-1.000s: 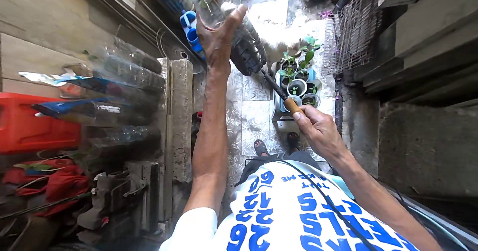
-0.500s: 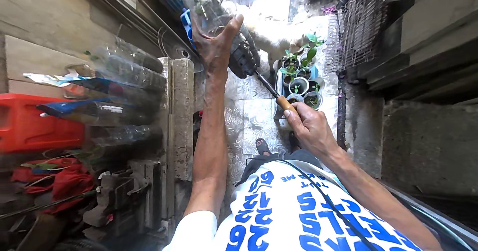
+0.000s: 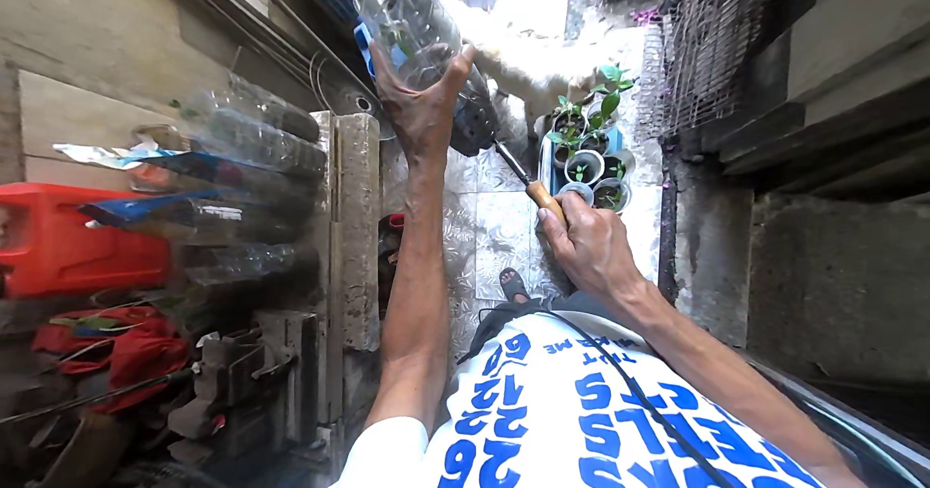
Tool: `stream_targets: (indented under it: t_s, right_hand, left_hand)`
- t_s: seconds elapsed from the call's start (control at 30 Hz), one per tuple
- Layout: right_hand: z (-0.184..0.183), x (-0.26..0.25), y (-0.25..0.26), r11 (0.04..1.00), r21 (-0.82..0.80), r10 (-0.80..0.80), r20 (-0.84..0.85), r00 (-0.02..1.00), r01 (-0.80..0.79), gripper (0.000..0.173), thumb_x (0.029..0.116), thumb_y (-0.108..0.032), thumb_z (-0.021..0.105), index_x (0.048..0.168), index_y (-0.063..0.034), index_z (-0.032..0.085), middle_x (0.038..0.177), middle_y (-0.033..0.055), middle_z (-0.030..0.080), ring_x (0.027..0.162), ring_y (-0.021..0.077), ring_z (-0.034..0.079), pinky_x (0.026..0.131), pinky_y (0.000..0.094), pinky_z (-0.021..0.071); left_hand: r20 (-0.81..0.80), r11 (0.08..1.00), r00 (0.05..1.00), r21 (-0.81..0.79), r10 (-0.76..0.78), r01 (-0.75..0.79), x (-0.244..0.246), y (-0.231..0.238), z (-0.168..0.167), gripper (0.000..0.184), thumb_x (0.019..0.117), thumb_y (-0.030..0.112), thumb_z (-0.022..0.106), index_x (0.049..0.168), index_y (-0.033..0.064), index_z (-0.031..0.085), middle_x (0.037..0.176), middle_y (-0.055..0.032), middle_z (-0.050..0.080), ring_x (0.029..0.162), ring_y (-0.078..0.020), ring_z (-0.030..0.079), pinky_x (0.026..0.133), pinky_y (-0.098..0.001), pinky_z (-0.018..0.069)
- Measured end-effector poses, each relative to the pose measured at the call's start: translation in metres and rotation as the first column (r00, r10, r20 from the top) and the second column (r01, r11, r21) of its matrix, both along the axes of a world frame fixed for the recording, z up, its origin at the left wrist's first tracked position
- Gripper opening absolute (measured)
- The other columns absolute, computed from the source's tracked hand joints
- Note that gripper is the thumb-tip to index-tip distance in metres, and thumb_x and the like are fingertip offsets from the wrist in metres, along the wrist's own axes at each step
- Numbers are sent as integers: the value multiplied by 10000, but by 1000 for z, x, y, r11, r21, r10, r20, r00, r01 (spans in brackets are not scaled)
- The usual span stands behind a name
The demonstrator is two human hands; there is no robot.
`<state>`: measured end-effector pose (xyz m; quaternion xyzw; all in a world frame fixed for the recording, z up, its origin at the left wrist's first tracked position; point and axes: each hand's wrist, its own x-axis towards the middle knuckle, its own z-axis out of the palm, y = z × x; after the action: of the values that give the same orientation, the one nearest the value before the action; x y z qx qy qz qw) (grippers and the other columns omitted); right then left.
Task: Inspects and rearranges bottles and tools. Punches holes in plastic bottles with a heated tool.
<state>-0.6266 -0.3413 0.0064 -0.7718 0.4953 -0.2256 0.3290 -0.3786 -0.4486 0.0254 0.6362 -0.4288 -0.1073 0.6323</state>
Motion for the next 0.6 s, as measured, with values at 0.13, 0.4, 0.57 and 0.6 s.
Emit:
stream_targets:
  t_s: [0.13,0.4,0.57,0.6]
  right_hand:
    - [-4,1,-1,999,34,6,12,1000,-6,354,1073,-372,450,1004,-80,640,590,25,529,495,210,554,454,419,433]
    - [-3,-9,-12,933,354,-21,246,969,-70,349,1089,-417,468,967,-138,639,616,-13,502,488,120,478,464,317,405]
    - [5,-18,-8,950,306,-16,245,969,-62,333,1091,-393,468,1002,-140,665,610,-23,512,465,101,475,431,297,408]
    - [6,-18,-8,951,304,-16,255,967,-64,331,1091,-392,471,997,-138,661,608,-21,507,465,103,472,428,297,403]
  left_hand:
    - [6,1000,1000,4,7,-7,-1,3,-4,1031,648,271,955,1424,-124,403,1261,-192,627,1153,-192,650,1010,-320,557]
    - [-65,998,998,-59,12,-16,2,6,-7,943,664,195,944,1379,-125,421,1182,-195,666,1094,-209,685,976,-356,588]
    - [-58,999,998,-32,37,-39,7,8,-3,1024,653,237,952,1425,-118,380,1262,-192,622,1161,-183,644,1020,-314,550]
    - [-64,999,997,-35,35,-37,7,9,-2,1024,646,231,955,1420,-120,383,1247,-195,633,1153,-190,653,1011,-320,560]
